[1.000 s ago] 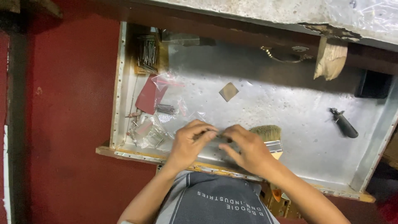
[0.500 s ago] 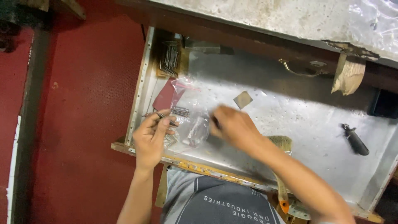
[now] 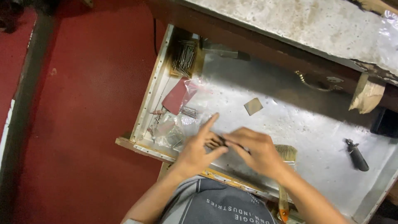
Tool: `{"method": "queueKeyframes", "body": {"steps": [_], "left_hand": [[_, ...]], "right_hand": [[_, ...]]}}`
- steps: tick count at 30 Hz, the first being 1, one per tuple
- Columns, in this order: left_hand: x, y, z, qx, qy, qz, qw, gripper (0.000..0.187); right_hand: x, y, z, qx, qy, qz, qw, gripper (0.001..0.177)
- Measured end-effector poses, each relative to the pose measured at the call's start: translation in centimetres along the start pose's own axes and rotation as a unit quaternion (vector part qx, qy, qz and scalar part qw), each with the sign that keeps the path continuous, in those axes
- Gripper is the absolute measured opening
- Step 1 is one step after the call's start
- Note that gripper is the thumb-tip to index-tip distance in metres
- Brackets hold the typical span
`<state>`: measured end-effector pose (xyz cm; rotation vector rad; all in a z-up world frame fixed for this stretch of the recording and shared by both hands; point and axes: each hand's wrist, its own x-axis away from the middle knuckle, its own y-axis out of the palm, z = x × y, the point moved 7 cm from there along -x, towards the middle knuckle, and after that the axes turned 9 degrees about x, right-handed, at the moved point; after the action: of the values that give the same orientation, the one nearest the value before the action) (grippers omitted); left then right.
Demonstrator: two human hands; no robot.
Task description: Cleaning a metal work tray with a brush and organizing small plastic bags of jewelry components.
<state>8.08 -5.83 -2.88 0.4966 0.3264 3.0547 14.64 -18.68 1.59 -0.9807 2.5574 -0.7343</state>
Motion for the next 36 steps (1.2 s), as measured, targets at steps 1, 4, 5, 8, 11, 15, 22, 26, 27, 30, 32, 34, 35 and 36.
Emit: {"method": "queueKeyframes", "body": {"steps": [1,4,5,8,11,15,22,26,27,30,32,34,35,36], "left_hand": [[0.0,0.5,-0.1,0.001,-0.001,0.000,1.000,0.093],[0.2,2.5,-1.0,-0.011,-0.007,-0.041,0.999,0.098],[0.3,2.8,-0.8,-0.064,0.038,-0.035,0.997,0.095],[0.8,3.2,-0.7,-0.120,0.096,-0.027,0.988,0.092],[0.6,1.8,1.4,-0.162,0.036,-0.043,0.985,0.082],[2.4,-7.0,4.3,-0.391,0.207,0.194,0.876,0.025],[3.9,-10.9,1.1,-0.667,0.028,0.139,0.731,0.038],[3.3,-11.1,1.8,-0.620,-0.033,0.151,0.770,0.023],[3.4,-11.0,2.6,-0.589,-0.031,0.152,0.793,0.014],[3.7,-11.5,4.1,-0.422,-0.009,0.129,0.898,0.012],[3.6,-11.1,4.8,-0.331,0.016,0.124,0.935,0.009],[3.4,-11.1,4.5,-0.237,0.042,0.116,0.964,0.008],[3.2,-11.6,3.7,-0.159,0.047,0.132,0.977,0.013],[3.0,-12.1,2.9,-0.080,0.051,0.146,0.985,0.018]], "right_hand": [[0.9,-0.2,-0.1,0.000,0.001,-0.001,1.000,0.022],[3.3,-1.3,0.3,0.015,0.038,0.041,0.998,0.020],[3.5,-1.5,1.0,-0.026,0.074,0.051,0.996,0.020],[4.1,-1.4,1.5,-0.081,0.105,0.057,0.990,0.015],[5.5,-0.9,2.9,-0.041,0.084,0.040,0.995,0.011],[5.7,-2.6,4.3,0.106,0.054,0.152,0.981,0.004],[4.1,-2.0,3.8,0.107,0.061,0.105,0.987,0.006],[4.1,-3.0,3.8,0.090,0.077,0.118,0.986,0.007],[4.0,-3.3,3.8,0.078,0.073,0.119,0.987,0.007],[4.2,-3.8,4.5,0.003,0.098,0.122,0.988,0.007],[3.9,-4.0,4.4,-0.013,0.099,0.119,0.988,0.007],[3.7,-4.1,4.2,-0.027,0.099,0.118,0.988,0.008],[3.5,-4.1,4.1,-0.045,0.106,0.119,0.986,0.008],[3.4,-4.1,4.1,-0.064,0.112,0.121,0.984,0.007]]}}
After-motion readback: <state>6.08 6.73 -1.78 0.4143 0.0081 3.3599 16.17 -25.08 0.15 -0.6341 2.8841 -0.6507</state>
